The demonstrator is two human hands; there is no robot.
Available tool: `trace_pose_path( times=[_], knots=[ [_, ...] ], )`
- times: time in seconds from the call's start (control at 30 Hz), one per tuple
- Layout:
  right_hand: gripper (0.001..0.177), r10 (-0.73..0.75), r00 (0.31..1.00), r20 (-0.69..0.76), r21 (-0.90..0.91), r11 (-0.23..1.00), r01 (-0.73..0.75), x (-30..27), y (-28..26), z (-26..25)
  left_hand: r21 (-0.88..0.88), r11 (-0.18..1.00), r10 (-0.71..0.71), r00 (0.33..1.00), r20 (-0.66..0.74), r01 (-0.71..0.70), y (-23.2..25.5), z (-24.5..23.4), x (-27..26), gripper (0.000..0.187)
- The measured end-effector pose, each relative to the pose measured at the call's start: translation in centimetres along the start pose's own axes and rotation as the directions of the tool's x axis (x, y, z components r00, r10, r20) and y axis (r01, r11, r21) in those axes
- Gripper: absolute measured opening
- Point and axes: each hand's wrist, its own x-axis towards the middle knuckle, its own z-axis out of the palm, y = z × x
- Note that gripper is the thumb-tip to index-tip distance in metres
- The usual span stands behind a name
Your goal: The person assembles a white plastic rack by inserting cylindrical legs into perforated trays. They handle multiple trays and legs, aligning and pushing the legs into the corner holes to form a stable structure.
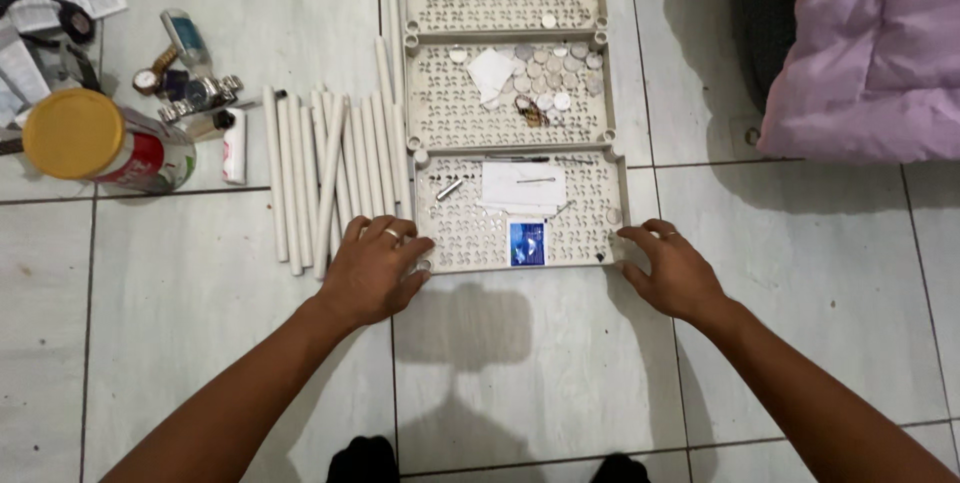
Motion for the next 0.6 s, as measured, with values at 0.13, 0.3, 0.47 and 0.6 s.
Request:
trace_pose_path(
  times=[0.13, 0.3, 0.47, 0.6],
  knots=[
    [0.038, 0.017, 0.993, 0.114, -0.044, 0.999, -0.012, -0.8, -0.2, 0.6, 0.161, 0.987, -0.001, 0.982, 0.190, -0.030, 0.6, 1.7, -0.3, 0.030],
    [0.035, -0.098, 0.986, 0.132, -0.160, 0.980, 0.119, -1.7, 0.8, 1.1, 0.273, 0.955, 0.032, 0.956, 0.293, -0.116, 1.0, 3.8, -0.7, 0.036],
    [0.030, -0.101, 0.984, 0.150, -0.187, 0.974, 0.129, -2.5, 1.5, 2.0, 0.337, 0.916, 0.107, 0.944, 0.313, -0.215, 1.4, 4.5, -1.0, 0.037],
    [0.028, -0.110, 0.982, 0.151, -0.163, 0.977, 0.134, -3.0, 1.6, 1.9, 0.353, 0.900, 0.141, 0.938, 0.318, -0.255, 1.4, 4.0, -0.6, 0.030]
  ],
)
